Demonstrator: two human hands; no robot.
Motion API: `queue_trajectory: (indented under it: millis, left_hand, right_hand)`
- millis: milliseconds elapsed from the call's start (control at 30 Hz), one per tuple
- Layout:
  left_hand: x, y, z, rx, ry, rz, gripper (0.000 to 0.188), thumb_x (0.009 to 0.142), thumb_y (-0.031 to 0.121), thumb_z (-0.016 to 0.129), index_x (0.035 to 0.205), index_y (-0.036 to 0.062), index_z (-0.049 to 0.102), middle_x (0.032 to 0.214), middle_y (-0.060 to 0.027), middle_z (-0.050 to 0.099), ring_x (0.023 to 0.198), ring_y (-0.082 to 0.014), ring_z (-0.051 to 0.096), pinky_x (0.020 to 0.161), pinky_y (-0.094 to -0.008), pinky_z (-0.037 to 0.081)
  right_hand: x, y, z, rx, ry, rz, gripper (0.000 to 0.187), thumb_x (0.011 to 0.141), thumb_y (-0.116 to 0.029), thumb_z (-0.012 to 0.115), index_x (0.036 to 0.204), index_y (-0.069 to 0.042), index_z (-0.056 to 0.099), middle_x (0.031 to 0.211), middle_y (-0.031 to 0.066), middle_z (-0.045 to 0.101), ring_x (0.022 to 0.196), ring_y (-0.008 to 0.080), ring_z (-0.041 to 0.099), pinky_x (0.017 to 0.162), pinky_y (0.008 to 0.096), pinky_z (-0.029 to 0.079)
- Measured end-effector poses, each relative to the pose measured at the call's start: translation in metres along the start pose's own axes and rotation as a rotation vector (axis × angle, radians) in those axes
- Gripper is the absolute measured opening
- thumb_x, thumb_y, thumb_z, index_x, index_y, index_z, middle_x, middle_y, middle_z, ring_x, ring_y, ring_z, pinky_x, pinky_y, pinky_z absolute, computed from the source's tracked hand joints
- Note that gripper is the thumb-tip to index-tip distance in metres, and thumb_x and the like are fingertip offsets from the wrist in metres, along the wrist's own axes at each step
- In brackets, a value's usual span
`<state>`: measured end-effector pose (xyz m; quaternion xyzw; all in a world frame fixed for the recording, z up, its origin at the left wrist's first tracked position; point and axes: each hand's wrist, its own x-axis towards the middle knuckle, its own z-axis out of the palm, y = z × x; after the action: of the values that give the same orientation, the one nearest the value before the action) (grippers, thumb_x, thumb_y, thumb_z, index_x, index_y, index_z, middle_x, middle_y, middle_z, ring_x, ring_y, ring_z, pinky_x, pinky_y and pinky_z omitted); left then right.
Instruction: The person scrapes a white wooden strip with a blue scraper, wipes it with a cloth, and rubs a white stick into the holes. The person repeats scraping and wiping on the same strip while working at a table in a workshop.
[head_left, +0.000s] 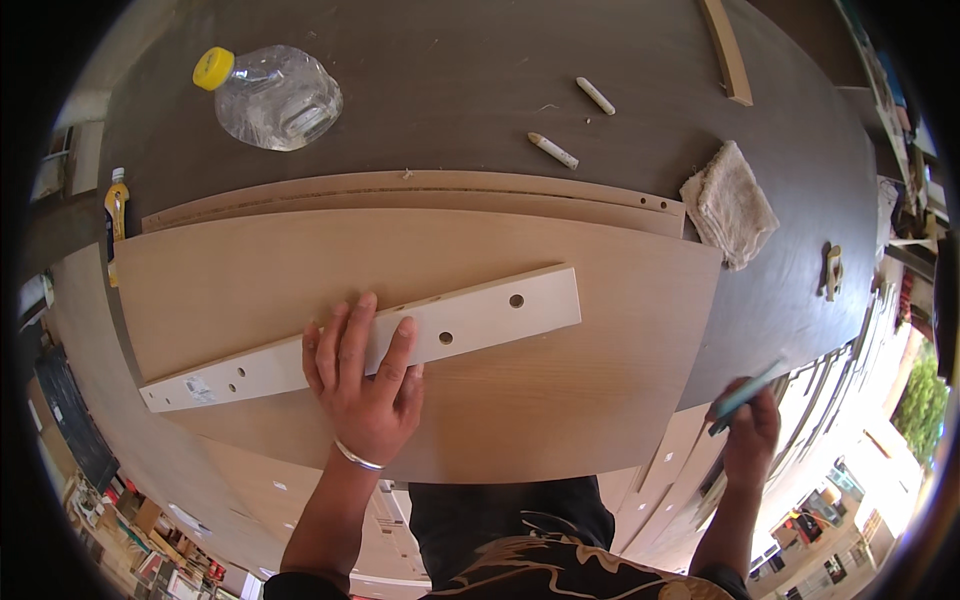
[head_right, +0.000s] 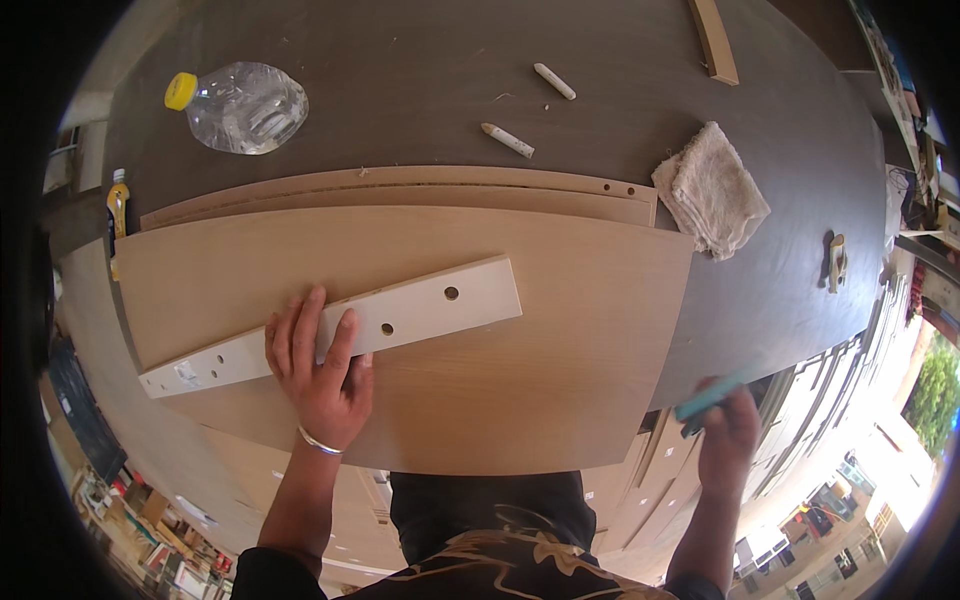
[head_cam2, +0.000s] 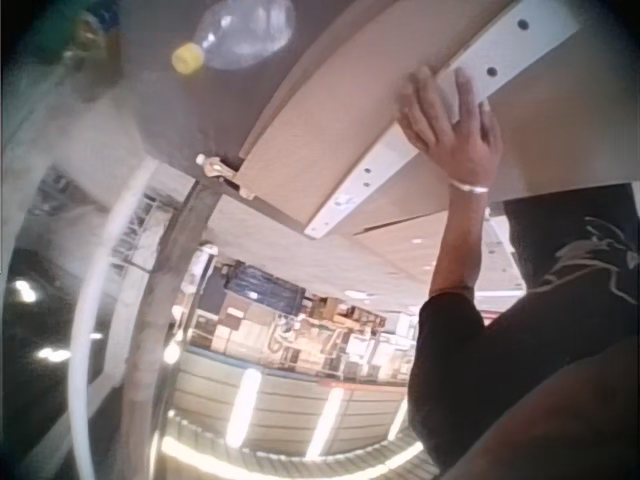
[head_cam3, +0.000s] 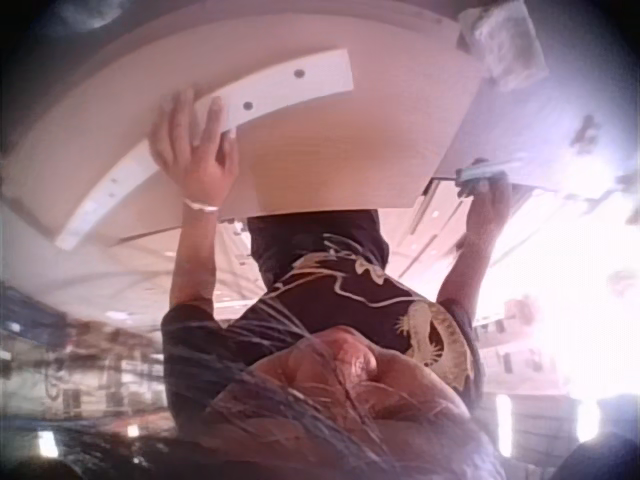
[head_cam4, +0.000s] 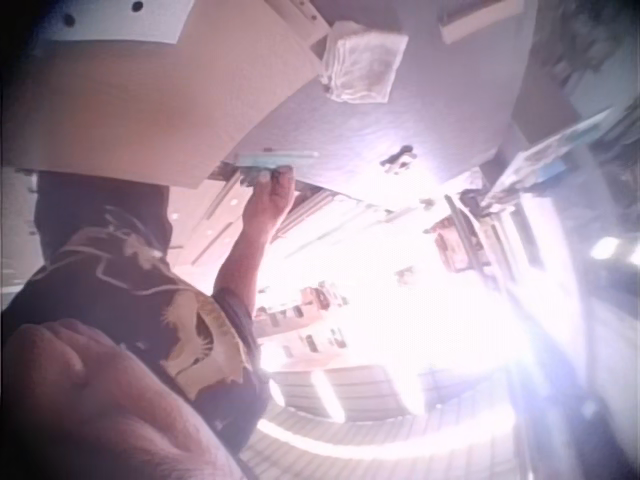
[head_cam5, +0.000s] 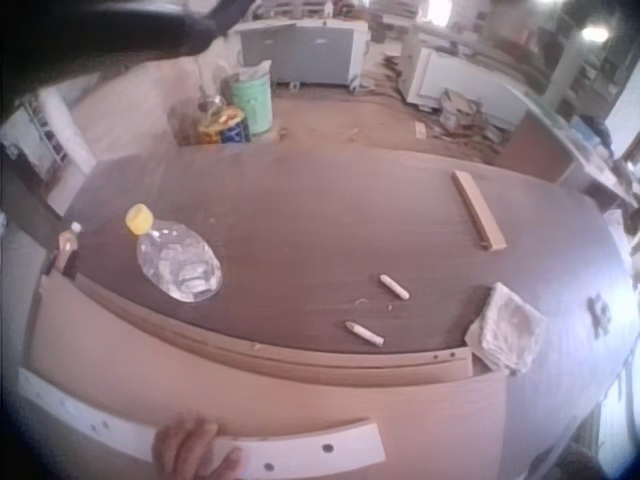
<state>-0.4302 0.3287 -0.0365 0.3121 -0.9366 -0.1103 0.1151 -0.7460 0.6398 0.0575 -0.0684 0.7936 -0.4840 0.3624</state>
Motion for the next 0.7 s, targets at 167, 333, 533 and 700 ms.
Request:
queue_trajectory:
  millis: [167,333,533,700]
  left_hand:
    - [0.002,0.017,-0.006,0.059,-0.139,-0.014,0.057,0.102,0.028,0.060,0.155,0.0077,0.055,0.165,-0.0203,0.047,0.157,-0.0453,0.032,0.128,-0.0673,0.011]
    - [0.010,0.080,0.006,-0.063,-0.292,-0.092,0.070,0.103,0.036,0.060,0.161,0.0005,0.043,0.171,-0.0220,0.037,0.162,-0.0457,0.024,0.128,-0.0682,0.005]
    - [0.023,0.130,0.028,-0.137,-0.296,0.015,0.076,0.100,0.035,0.064,0.161,-0.0035,0.040,0.173,-0.0228,0.032,0.163,-0.0397,0.023,0.129,-0.0657,0.005]
    - [0.020,0.130,0.034,-0.134,-0.212,0.144,0.059,0.098,0.024,0.066,0.155,0.0105,0.057,0.170,-0.0094,0.043,0.162,-0.0375,0.028,0.130,-0.0633,0.005]
  right_hand:
    - [0.021,-0.010,0.052,-0.205,-0.214,-0.023,0.051,0.086,0.008,0.072,0.132,-0.002,0.052,0.115,0.0078,0.064,0.108,0.0141,0.062,0.095,0.0303,0.050]
    - [0.019,-0.009,0.064,-0.325,-0.192,-0.069,0.052,0.086,0.009,0.074,0.132,-0.003,0.052,0.111,0.0060,0.063,0.100,0.0118,0.060,0.091,0.0278,0.049]
    - [0.012,0.006,0.052,-0.269,-0.126,-0.013,0.046,0.087,0.007,0.074,0.129,-0.002,0.055,0.108,0.0041,0.063,0.095,0.0096,0.058,0.086,0.0267,0.049]
    - [0.008,0.025,0.050,-0.198,-0.145,-0.010,0.047,0.086,0.006,0.076,0.129,-0.004,0.057,0.108,0.0046,0.064,0.095,0.0112,0.060,0.086,0.0281,0.050]
